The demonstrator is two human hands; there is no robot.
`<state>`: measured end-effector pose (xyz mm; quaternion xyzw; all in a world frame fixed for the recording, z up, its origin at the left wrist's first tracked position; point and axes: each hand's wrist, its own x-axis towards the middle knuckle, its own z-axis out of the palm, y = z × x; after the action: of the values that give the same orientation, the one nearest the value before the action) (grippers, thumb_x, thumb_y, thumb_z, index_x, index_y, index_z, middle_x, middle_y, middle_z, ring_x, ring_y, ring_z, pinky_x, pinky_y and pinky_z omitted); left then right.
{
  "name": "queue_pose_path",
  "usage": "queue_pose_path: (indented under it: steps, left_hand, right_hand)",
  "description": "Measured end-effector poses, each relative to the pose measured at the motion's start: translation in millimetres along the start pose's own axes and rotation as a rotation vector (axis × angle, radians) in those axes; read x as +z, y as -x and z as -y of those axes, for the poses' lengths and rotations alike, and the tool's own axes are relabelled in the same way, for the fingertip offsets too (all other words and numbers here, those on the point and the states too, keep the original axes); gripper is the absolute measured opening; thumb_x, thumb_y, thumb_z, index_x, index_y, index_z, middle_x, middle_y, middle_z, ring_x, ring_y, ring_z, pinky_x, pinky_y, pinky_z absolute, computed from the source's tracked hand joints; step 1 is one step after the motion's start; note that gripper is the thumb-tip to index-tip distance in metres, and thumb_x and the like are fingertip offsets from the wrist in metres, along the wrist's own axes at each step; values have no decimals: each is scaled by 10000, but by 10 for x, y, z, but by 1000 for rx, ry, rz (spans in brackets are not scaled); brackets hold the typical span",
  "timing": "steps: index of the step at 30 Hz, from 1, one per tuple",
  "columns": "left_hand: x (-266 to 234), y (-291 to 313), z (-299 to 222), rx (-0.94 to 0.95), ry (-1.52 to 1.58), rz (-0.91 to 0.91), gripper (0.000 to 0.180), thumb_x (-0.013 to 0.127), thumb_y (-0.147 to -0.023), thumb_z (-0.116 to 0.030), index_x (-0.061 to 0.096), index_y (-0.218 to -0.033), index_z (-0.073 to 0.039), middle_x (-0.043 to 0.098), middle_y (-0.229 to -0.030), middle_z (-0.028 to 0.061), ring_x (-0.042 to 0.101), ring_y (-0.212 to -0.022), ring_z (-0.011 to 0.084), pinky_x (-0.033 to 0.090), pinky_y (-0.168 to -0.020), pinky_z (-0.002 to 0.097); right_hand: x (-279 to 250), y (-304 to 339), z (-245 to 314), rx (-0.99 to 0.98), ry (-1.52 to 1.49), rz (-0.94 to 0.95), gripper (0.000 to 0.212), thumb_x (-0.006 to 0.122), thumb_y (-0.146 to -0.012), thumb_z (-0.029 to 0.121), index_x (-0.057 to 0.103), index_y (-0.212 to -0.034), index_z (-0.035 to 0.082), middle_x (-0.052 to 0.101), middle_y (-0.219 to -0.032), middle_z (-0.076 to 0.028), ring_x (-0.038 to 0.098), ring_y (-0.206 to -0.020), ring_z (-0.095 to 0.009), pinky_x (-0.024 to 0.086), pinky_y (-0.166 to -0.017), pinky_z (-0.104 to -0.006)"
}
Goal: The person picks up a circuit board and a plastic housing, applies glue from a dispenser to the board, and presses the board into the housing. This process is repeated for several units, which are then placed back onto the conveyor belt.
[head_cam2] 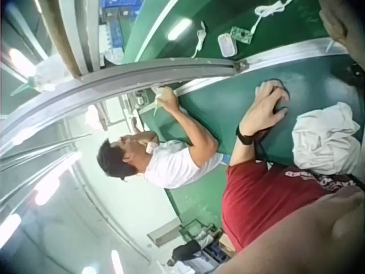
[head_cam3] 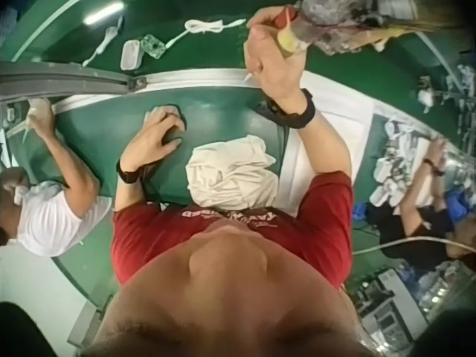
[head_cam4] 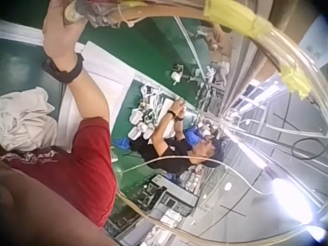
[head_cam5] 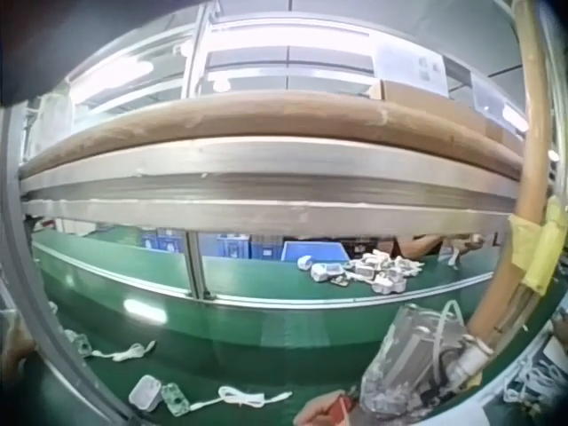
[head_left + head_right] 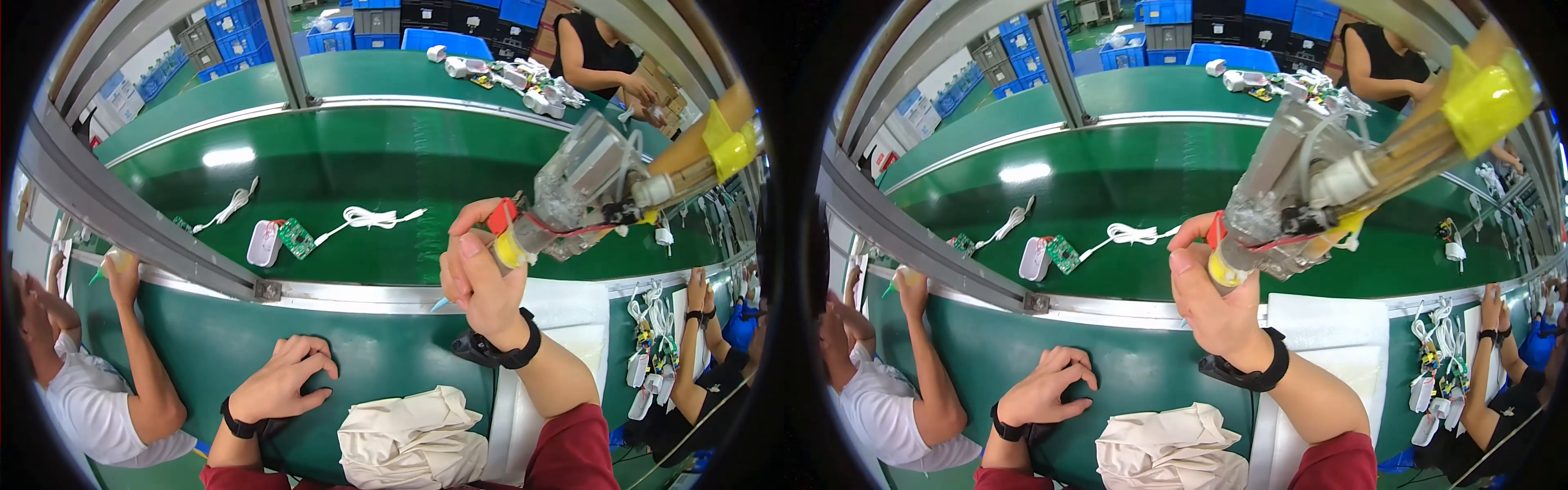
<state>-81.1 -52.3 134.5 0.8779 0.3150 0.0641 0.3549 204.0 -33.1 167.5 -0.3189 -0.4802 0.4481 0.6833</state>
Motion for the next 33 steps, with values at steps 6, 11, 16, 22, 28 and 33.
queue_pose_path:
  steps: [6, 11, 16, 22, 28, 33]
  left_hand:
    - [52, -39, 174, 1, 46, -13, 242, 720, -738, -115, 599, -948, -121, 510, -1064, 61, 480, -1037, 237, 325, -895, 336]
    - [141, -127, 121, -87, 68, -119, 236, 690, -766, -81, 594, -981, -103, 514, -1072, 82, 502, -997, 248, 366, -885, 339]
    - [-31, -350, 91, -130, 137, -206, 309, 627, -767, 23, 570, -1057, -69, 520, -1107, 115, 528, -1032, 296, 438, -880, 342]
    - [-224, -839, 309, 27, -631, -573, 485, 552, -707, 121, 545, -1157, -60, 517, -1178, 148, 519, -1117, 315, 418, -941, 385]
    - [-291, -1104, 531, -56, -648, -411, 521, 578, -692, 96, 560, -1182, -80, 539, -1223, 119, 514, -1137, 321, 385, -986, 399]
    - [-366, -1218, 420, -62, -480, -330, 435, 631, -753, 2, 567, -1176, -77, 606, -1117, 95, 577, -1016, 305, 447, -886, 376]
  right_hand:
    - [16, 54, -84, 23, 15, 1, 183, 478, -951, 204, 414, -1017, 45, 349, -510, 5, 271, -349, -55, 220, -330, -218]
    - [57, 106, -146, 0, 25, -5, 199, 481, -951, 220, 415, -1017, 44, 348, -509, 4, 273, -348, -56, 217, -329, -219]
    - [73, 141, -146, -20, 32, 5, 195, 475, -954, 217, 417, -1018, 43, 348, -507, 7, 281, -351, -54, 222, -329, -217]
    - [55, 184, -105, -33, 28, 18, 182, 466, -956, 202, 420, -1021, 39, 349, -507, 11, 288, -354, -50, 229, -330, -214]
    - [6, 183, -45, -29, 27, 23, 170, 459, -955, 182, 419, -1025, 32, 353, -509, 8, 282, -355, -52, 232, -333, -218]
    - [-50, 151, -31, -24, 38, 37, 165, 455, -952, 170, 416, -1025, 27, 350, -508, 4, 276, -356, -53, 238, -340, -220]
